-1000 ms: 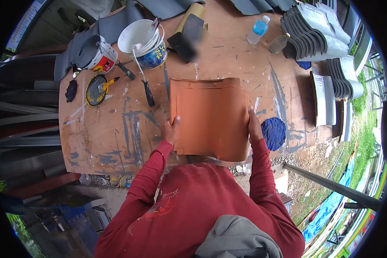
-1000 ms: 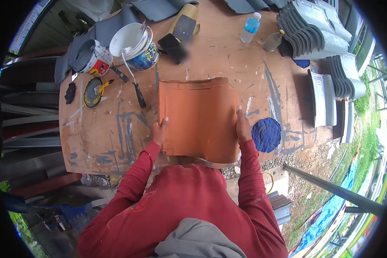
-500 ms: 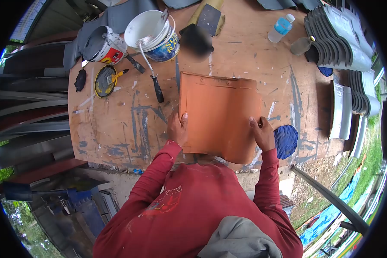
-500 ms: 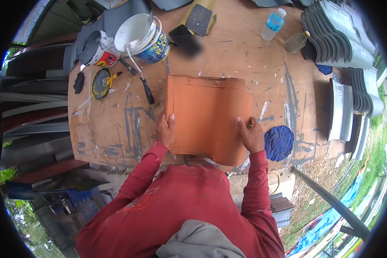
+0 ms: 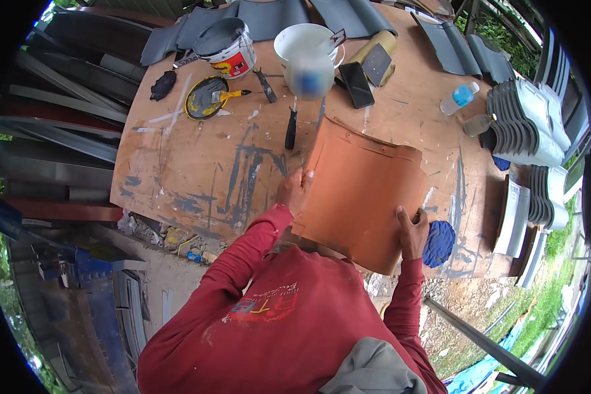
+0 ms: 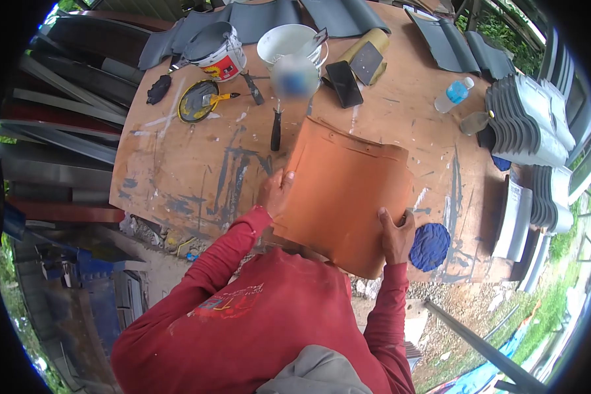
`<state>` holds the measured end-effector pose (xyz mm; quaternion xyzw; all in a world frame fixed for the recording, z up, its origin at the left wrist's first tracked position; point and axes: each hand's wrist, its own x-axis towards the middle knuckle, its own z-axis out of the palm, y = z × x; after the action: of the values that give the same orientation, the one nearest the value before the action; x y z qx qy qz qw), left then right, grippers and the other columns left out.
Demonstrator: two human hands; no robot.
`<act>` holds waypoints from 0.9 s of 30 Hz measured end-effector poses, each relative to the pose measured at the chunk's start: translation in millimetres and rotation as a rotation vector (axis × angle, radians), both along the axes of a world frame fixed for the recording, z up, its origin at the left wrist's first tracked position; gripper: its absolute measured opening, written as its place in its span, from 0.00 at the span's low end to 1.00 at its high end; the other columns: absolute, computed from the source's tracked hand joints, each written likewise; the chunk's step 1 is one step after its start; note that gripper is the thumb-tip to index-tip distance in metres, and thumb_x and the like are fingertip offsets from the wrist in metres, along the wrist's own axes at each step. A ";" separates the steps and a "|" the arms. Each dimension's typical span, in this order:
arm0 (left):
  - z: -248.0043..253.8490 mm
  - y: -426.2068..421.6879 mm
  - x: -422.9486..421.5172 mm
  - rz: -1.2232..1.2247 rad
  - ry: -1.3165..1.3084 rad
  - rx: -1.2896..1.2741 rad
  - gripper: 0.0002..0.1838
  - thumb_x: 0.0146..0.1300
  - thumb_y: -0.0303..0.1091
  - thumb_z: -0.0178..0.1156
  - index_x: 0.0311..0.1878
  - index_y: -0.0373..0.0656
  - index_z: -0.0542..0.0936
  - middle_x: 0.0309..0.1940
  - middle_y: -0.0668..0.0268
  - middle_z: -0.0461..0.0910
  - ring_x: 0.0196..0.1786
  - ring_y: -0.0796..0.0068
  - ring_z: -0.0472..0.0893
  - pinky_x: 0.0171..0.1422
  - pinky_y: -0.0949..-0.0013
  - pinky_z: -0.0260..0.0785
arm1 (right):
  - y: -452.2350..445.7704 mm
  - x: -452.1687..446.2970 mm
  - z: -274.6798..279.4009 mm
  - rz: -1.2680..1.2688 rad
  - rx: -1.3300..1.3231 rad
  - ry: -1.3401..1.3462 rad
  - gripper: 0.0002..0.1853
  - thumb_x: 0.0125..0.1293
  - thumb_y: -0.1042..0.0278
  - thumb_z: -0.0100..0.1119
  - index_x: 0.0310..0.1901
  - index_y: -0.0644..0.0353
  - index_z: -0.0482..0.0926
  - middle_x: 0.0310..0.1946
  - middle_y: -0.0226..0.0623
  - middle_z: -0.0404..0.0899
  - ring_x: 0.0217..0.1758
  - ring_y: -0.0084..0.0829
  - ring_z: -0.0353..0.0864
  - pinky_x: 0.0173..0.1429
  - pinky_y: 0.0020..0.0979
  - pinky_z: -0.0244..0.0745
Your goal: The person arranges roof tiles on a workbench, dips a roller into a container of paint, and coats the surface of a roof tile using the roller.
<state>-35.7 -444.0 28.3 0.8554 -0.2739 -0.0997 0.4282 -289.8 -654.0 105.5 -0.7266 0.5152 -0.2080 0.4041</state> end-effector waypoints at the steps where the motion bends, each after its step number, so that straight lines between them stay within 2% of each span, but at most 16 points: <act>1: 14.0 13.9 0.9 0.014 0.078 -0.044 0.21 0.81 0.49 0.53 0.52 0.38 0.81 0.35 0.45 0.84 0.42 0.39 0.85 0.44 0.46 0.75 | 10.7 2.3 6.3 0.009 0.023 -0.072 0.39 0.63 0.42 0.75 0.55 0.78 0.79 0.37 0.38 0.82 0.38 0.27 0.76 0.44 0.32 0.74; 2: 30.7 29.4 4.1 0.030 0.154 -0.087 0.22 0.82 0.49 0.52 0.48 0.37 0.81 0.34 0.45 0.84 0.42 0.39 0.85 0.43 0.48 0.75 | 21.2 6.7 12.7 0.019 0.047 -0.145 0.39 0.65 0.44 0.74 0.58 0.78 0.78 0.39 0.37 0.81 0.40 0.27 0.75 0.45 0.32 0.73; 4: 37.6 64.6 15.1 0.067 0.095 -0.157 0.24 0.82 0.50 0.53 0.44 0.35 0.81 0.33 0.46 0.84 0.38 0.45 0.85 0.41 0.53 0.74 | 44.6 23.4 30.2 0.060 0.089 -0.161 0.39 0.68 0.45 0.71 0.60 0.79 0.76 0.41 0.38 0.79 0.42 0.27 0.73 0.47 0.31 0.73; 8: 19.8 158.0 58.7 0.173 0.045 -0.191 0.22 0.81 0.48 0.56 0.49 0.34 0.83 0.31 0.52 0.84 0.36 0.65 0.83 0.45 0.60 0.75 | 92.8 80.7 42.9 0.311 0.187 -0.189 0.38 0.68 0.42 0.69 0.58 0.78 0.77 0.42 0.46 0.82 0.43 0.32 0.79 0.47 0.37 0.75; 10: -2.2 206.7 83.6 0.312 -0.001 -0.070 0.22 0.81 0.47 0.56 0.49 0.32 0.84 0.32 0.54 0.85 0.38 0.69 0.83 0.47 0.60 0.75 | 118.1 122.2 62.9 0.501 0.280 -0.096 0.38 0.67 0.42 0.69 0.58 0.78 0.78 0.44 0.52 0.82 0.44 0.36 0.81 0.50 0.37 0.77; 12: -6.3 242.3 99.4 0.405 -0.011 -0.069 0.24 0.81 0.47 0.56 0.47 0.30 0.85 0.33 0.55 0.87 0.38 0.71 0.83 0.47 0.59 0.75 | 141.8 160.7 53.9 0.635 0.338 -0.056 0.39 0.66 0.41 0.68 0.58 0.77 0.79 0.46 0.60 0.83 0.48 0.44 0.84 0.56 0.40 0.78; 14: -41.7 300.9 125.9 0.489 0.076 0.031 0.26 0.80 0.49 0.57 0.45 0.29 0.86 0.34 0.57 0.88 0.38 0.72 0.82 0.47 0.60 0.75 | 170.4 195.7 2.6 0.646 0.280 -0.094 0.40 0.65 0.40 0.67 0.58 0.77 0.78 0.50 0.65 0.83 0.55 0.54 0.85 0.63 0.45 0.78; 16: -59.4 346.1 142.1 0.499 0.159 0.031 0.26 0.81 0.49 0.56 0.43 0.29 0.86 0.33 0.59 0.87 0.37 0.72 0.81 0.47 0.61 0.74 | 195.4 226.1 -24.2 0.711 0.264 -0.018 0.42 0.64 0.39 0.67 0.62 0.77 0.76 0.56 0.70 0.80 0.62 0.62 0.82 0.69 0.50 0.75; 17: -69.8 361.4 149.0 0.501 0.142 -0.004 0.27 0.81 0.49 0.56 0.42 0.29 0.85 0.33 0.60 0.87 0.37 0.72 0.80 0.47 0.62 0.74 | 207.9 238.1 -38.2 0.694 0.255 -0.019 0.42 0.64 0.39 0.67 0.62 0.77 0.76 0.56 0.70 0.80 0.62 0.62 0.82 0.69 0.50 0.75; 19: -93.1 381.5 163.3 0.497 0.127 -0.061 0.27 0.81 0.49 0.55 0.40 0.29 0.85 0.32 0.61 0.86 0.37 0.73 0.80 0.47 0.62 0.73 | 227.0 251.8 -57.0 0.774 0.117 0.181 0.44 0.64 0.40 0.67 0.66 0.76 0.72 0.61 0.70 0.78 0.63 0.63 0.81 0.71 0.51 0.74; 20: -104.2 388.9 171.5 0.505 0.140 -0.056 0.27 0.82 0.49 0.55 0.40 0.29 0.84 0.32 0.60 0.86 0.38 0.72 0.80 0.47 0.61 0.73 | 229.2 256.5 -51.5 0.772 0.095 0.182 0.44 0.64 0.40 0.67 0.66 0.76 0.72 0.61 0.70 0.78 0.63 0.63 0.81 0.71 0.51 0.74; 22: -111.5 385.4 184.5 0.519 0.149 -0.078 0.27 0.82 0.50 0.54 0.40 0.30 0.84 0.32 0.59 0.85 0.38 0.70 0.80 0.47 0.61 0.73 | 232.3 268.1 -33.0 0.865 0.212 0.391 0.46 0.64 0.40 0.66 0.69 0.76 0.70 0.62 0.70 0.76 0.62 0.64 0.81 0.70 0.50 0.75; 23: -111.3 381.4 187.0 0.501 0.086 -0.042 0.27 0.82 0.50 0.54 0.42 0.30 0.84 0.33 0.58 0.85 0.38 0.69 0.80 0.48 0.60 0.73 | 230.6 269.2 -31.9 0.864 0.192 0.397 0.46 0.64 0.40 0.66 0.69 0.76 0.70 0.62 0.70 0.76 0.62 0.64 0.81 0.70 0.50 0.75; 25: -100.6 368.0 186.6 0.484 0.029 -0.024 0.27 0.82 0.50 0.54 0.44 0.31 0.84 0.33 0.57 0.85 0.38 0.67 0.81 0.48 0.60 0.73 | 214.4 265.0 -29.6 1.069 0.069 0.217 0.44 0.64 0.42 0.68 0.70 0.74 0.71 0.63 0.67 0.77 0.60 0.62 0.83 0.68 0.51 0.77; 26: -86.3 359.9 181.5 0.492 0.022 -0.034 0.26 0.82 0.50 0.54 0.45 0.31 0.84 0.33 0.56 0.85 0.38 0.66 0.81 0.48 0.60 0.74 | 200.3 269.1 -18.7 1.075 0.051 0.230 0.44 0.64 0.42 0.68 0.70 0.74 0.71 0.63 0.67 0.77 0.60 0.62 0.83 0.68 0.51 0.77; 27: -81.8 355.6 175.7 0.507 0.019 -0.039 0.26 0.82 0.50 0.54 0.46 0.32 0.84 0.33 0.55 0.85 0.38 0.65 0.81 0.48 0.60 0.74 | 184.8 274.3 -0.9 0.954 0.111 0.166 0.44 0.64 0.45 0.70 0.71 0.72 0.70 0.62 0.65 0.78 0.59 0.61 0.83 0.67 0.50 0.77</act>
<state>140.0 -88.4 -53.5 0.8873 -0.0485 0.0083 0.4586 -15.5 -469.2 104.6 -0.8732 0.1654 0.0867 0.4501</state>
